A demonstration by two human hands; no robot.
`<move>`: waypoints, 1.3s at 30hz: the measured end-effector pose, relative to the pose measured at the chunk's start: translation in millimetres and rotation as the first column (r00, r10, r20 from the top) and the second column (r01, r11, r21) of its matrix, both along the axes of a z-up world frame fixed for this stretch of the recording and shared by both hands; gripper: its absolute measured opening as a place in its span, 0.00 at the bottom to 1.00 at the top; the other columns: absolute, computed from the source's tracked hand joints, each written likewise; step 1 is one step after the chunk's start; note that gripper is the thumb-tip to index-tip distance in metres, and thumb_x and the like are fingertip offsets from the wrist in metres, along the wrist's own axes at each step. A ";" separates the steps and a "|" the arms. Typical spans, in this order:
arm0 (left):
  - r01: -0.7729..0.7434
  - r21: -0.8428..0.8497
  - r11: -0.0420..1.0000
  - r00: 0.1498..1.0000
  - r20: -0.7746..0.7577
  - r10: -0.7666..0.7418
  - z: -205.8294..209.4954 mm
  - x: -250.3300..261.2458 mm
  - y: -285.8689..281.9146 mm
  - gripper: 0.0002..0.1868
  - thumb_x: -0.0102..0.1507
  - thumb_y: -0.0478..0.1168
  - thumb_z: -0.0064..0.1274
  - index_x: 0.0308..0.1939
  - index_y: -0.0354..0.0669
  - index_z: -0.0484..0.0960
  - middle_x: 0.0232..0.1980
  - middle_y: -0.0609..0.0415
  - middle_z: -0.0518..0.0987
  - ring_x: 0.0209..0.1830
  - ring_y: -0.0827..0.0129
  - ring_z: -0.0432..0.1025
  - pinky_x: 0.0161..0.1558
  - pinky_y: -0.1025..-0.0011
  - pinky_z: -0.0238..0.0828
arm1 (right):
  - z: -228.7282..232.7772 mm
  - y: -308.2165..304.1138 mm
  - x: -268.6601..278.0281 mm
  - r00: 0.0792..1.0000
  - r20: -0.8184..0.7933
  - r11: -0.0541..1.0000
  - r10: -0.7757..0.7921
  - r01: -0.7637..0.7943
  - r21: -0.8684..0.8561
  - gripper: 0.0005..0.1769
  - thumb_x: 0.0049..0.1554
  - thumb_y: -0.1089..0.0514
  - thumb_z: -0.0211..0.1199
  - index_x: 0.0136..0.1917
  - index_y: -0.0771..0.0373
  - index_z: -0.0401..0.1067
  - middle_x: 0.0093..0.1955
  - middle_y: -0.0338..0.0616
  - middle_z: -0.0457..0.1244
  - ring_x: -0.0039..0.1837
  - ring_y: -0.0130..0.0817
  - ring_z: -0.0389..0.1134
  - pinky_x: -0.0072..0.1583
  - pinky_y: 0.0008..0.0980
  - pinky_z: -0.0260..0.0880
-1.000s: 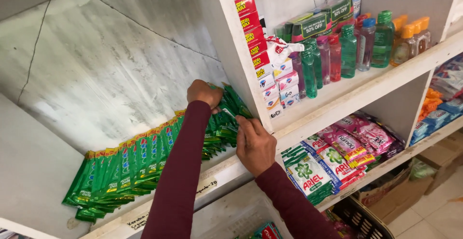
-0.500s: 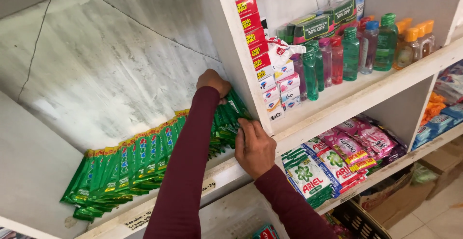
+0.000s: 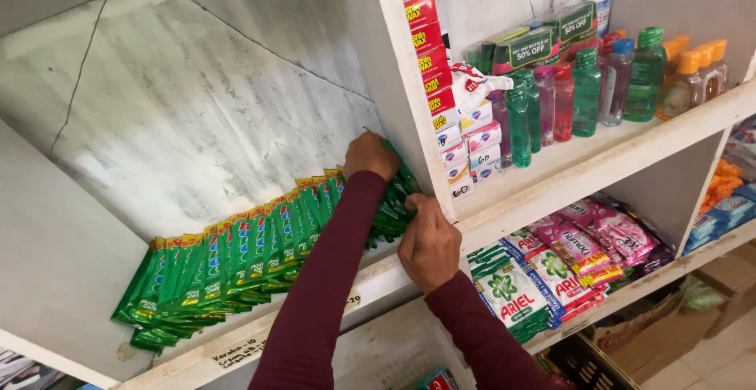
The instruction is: The person repeatedly picks up green sachets from a white plastic basket and places them onto a shelf, arranging them in neat rows. The person also handles other items in the basket, including red and yellow packets, before returning to the green sachets.
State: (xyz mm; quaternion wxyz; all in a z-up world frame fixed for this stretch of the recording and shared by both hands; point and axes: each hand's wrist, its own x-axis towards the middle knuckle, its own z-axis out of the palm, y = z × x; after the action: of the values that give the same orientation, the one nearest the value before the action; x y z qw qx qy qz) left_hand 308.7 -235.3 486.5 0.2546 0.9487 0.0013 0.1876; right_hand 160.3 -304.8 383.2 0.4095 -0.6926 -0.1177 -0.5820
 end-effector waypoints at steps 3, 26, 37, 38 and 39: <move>0.019 -0.022 1.000 1.000 0.002 -0.019 -6.4 4.8 5.3 0.16 0.57 0.42 0.58 0.48 0.47 0.86 0.53 0.44 0.82 0.56 0.49 0.76 0.54 0.54 0.74 | -2.2 -0.1 0.1 1.000 0.006 1.000 -0.012 0.012 0.000 0.17 0.53 0.76 0.52 0.55 0.67 0.68 0.50 0.52 0.67 0.48 0.52 0.70 0.48 0.42 0.71; 0.383 -0.222 0.897 0.903 -0.116 -0.415 -297.6 -277.8 150.6 0.08 0.61 0.42 0.56 0.35 0.43 0.85 0.31 0.45 0.82 0.30 0.53 0.78 0.35 0.58 0.75 | -36.3 -3.6 -61.9 0.972 0.006 0.924 0.237 -0.223 -0.311 0.13 0.58 0.75 0.59 0.55 0.68 0.66 0.55 0.55 0.64 0.54 0.51 0.66 0.54 0.42 0.69; 0.183 -0.121 0.976 0.885 -0.412 -0.217 -461.8 -288.3 176.1 0.24 0.60 0.56 0.57 0.45 0.37 0.82 0.44 0.33 0.82 0.47 0.39 0.76 0.49 0.47 0.72 | -249.0 56.4 -116.7 0.268 -0.752 0.670 0.602 -0.683 0.292 0.08 0.57 0.62 0.66 0.50 0.65 0.76 0.41 0.40 0.69 0.43 0.25 0.69 0.47 0.29 0.72; 0.131 -0.112 0.985 0.866 -0.470 -0.169 -467.8 -289.2 178.9 0.22 0.62 0.54 0.55 0.46 0.38 0.82 0.45 0.34 0.82 0.49 0.41 0.77 0.52 0.48 0.72 | -265.7 52.7 -116.7 0.146 -0.724 0.618 0.674 -0.648 0.445 0.09 0.58 0.60 0.66 0.51 0.66 0.76 0.42 0.38 0.68 0.44 0.24 0.68 0.47 0.29 0.71; 0.087 -0.096 0.992 0.845 -0.520 -0.124 -471.7 -284.2 182.5 0.20 0.64 0.52 0.52 0.47 0.40 0.83 0.47 0.35 0.83 0.51 0.43 0.77 0.55 0.49 0.72 | -280.7 49.2 -112.6 0.037 -0.670 0.557 0.741 -0.591 0.583 0.11 0.59 0.58 0.66 0.53 0.66 0.76 0.42 0.35 0.68 0.45 0.22 0.67 0.47 0.29 0.71</move>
State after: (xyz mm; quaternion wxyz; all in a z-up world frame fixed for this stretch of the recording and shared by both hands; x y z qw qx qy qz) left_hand 24.5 -52.8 14.8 0.2869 0.9531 0.0249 -0.0930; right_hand 47.7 -255.6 102.5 0.6750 -0.7115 -0.1531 0.1216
